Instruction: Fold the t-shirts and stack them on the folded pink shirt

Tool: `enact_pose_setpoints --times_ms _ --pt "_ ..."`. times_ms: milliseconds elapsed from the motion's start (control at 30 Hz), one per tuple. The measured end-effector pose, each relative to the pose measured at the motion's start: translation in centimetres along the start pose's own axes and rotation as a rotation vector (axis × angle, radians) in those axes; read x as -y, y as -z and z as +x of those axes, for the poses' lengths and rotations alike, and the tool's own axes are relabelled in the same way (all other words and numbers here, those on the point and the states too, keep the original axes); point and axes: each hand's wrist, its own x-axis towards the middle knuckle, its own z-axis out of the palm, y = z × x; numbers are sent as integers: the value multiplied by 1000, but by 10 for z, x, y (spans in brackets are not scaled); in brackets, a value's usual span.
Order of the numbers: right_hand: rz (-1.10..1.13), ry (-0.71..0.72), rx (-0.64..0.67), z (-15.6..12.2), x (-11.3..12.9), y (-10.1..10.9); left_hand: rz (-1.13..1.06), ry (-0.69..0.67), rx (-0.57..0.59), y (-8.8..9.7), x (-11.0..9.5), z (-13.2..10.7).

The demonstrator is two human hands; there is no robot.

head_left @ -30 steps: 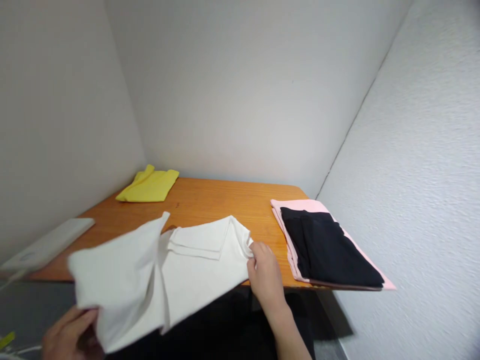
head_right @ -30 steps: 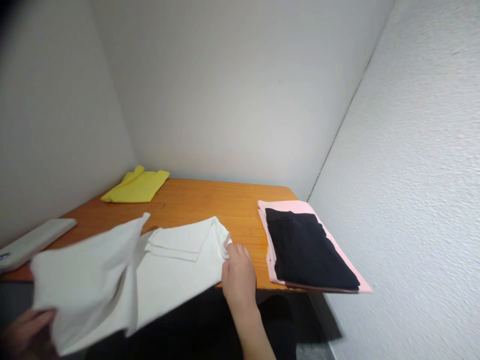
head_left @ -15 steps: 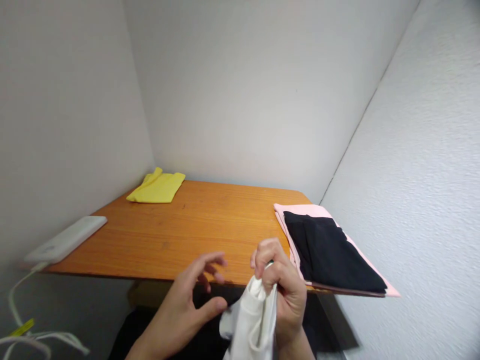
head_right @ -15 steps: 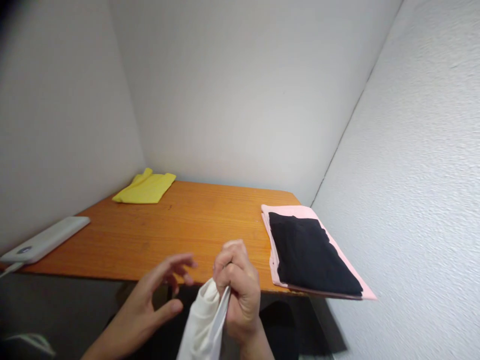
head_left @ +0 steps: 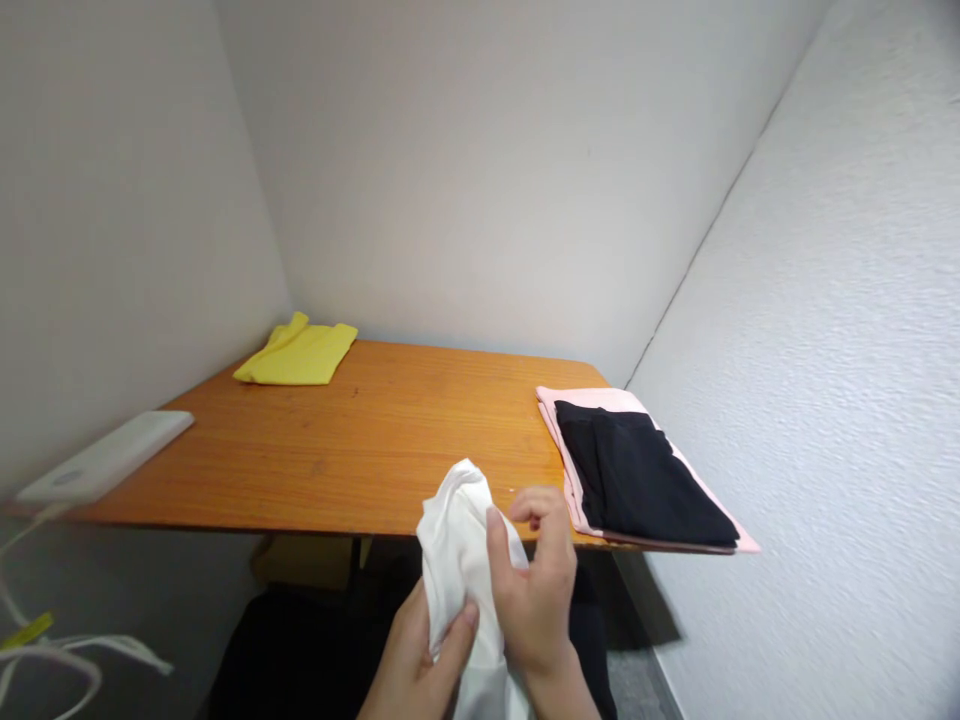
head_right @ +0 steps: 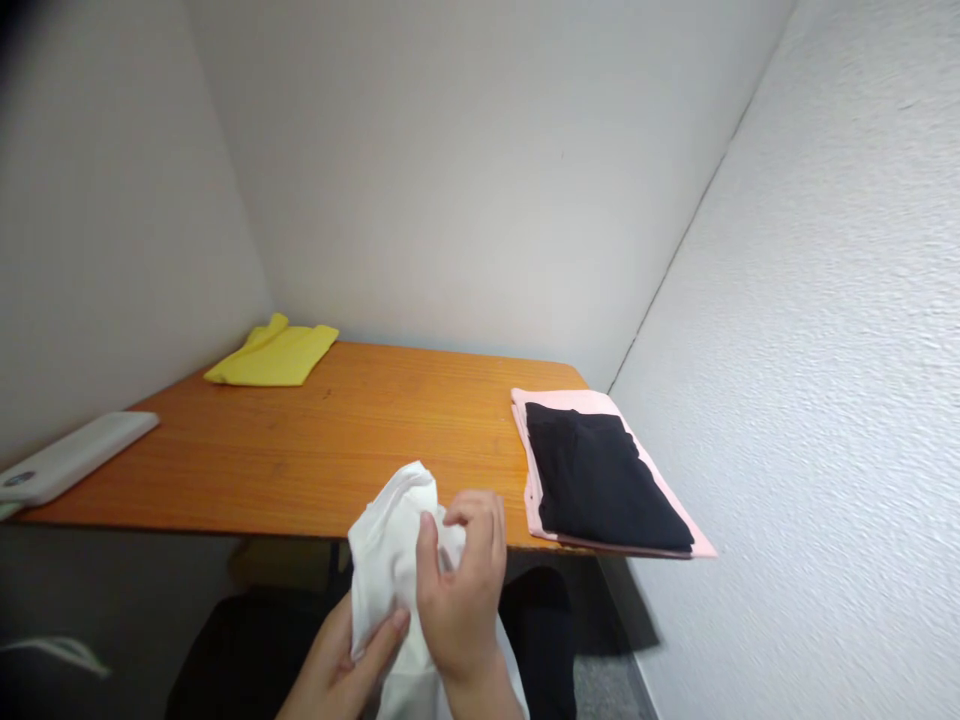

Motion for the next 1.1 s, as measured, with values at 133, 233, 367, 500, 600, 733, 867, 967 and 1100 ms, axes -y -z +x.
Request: enact_pose_setpoints --times_ms 133,233,367,500,600,733,867,967,1100 --pt "95 -39 442 -31 1 23 38 -106 84 3 -8 -2" --pt "113 -41 494 -43 -4 35 36 -158 184 0 -10 -2" --pt "298 -161 571 -42 -11 48 -14 -95 239 1 -2 -2" --pt "442 -345 630 -38 -10 55 -97 -101 233 -2 16 -3" --pt "454 -367 634 -40 -6 52 -88 -147 166 -12 34 -6" --pt "442 -343 620 -47 -1 48 35 -166 -1 -25 42 -16" --pt "376 -320 547 -47 0 57 -10 -129 -20 -13 19 -22" --pt "293 -336 460 -38 -2 76 -164 -65 19 11 0 -19" --pt "157 -356 325 -17 -6 109 -225 72 -144 48 -6 -6"
